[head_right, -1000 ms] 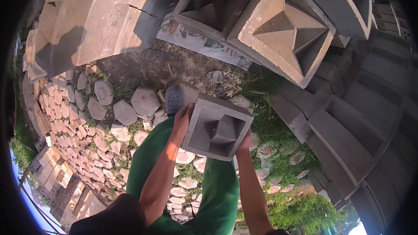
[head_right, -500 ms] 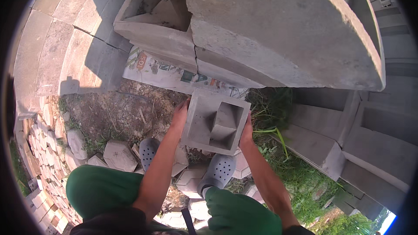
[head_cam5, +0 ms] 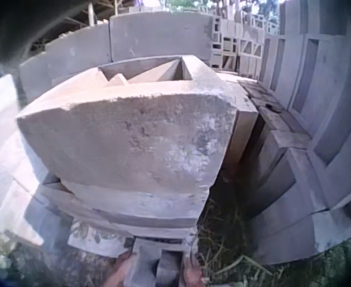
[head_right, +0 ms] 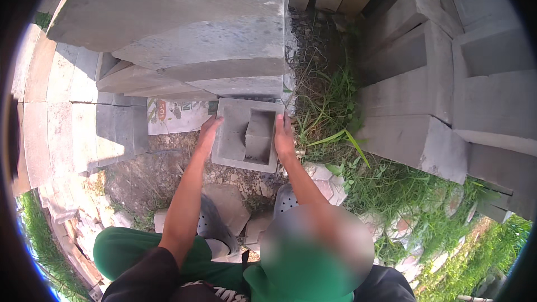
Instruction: The person moves concrete blocks from one stack to another by hand. They pick up the blocks from a pile on the ground and place them onto a nearby vertical stack, aligning each one on top of the previous block.
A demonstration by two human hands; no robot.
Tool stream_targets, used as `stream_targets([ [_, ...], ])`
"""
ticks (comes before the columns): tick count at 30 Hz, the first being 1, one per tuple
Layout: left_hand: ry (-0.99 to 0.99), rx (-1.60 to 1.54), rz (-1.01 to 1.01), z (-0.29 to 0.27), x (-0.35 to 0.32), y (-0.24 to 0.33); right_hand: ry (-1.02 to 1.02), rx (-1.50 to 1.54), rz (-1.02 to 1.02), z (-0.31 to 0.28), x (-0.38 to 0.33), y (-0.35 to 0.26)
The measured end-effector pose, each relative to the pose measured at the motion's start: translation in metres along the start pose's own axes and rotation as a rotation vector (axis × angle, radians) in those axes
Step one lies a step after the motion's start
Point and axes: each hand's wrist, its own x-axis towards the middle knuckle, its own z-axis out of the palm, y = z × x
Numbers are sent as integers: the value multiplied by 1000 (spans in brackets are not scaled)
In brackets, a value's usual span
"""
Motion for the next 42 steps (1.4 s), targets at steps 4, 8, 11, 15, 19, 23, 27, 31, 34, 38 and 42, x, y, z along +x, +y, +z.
stream_targets([
  [4, -102, 489, 170, 0, -19, -8, -140, -215, -175, -4, -27, -11],
  [8, 53, 693, 155, 5, -27, -11, -1, -468, -207, -5, -47, 18],
  [11, 76, 738, 114, 11, -28, -6, -61, -383, -176, -7, -46, 19],
  [15, 81, 782, 179, 12, -29, -7, -61, -353, -191, -10, -47, 15],
  [19, 101, 856, 177, 7, -29, -16, -56, -340, -251, -14, -45, 17],
  [23, 157, 816, 136, 12, -49, 7, -83, -342, -230, -7, -41, 15],
  [27, 183, 847, 213, 17, -37, 4, -115, -321, -206, -12, -32, -1],
  [31, 135, 732, 191, 29, -31, 8, -82, -389, -270, -14, -17, 3],
  [34, 162, 753, 275, 14, -26, -11, -96, -396, -259, -10, -22, 4],
  [38, 176, 717, 275, 17, -24, -8, -87, -420, -326, -7, -20, -1],
  [42, 207, 750, 268, 25, -25, -7, -127, -395, -221, -14, -18, -5],
])
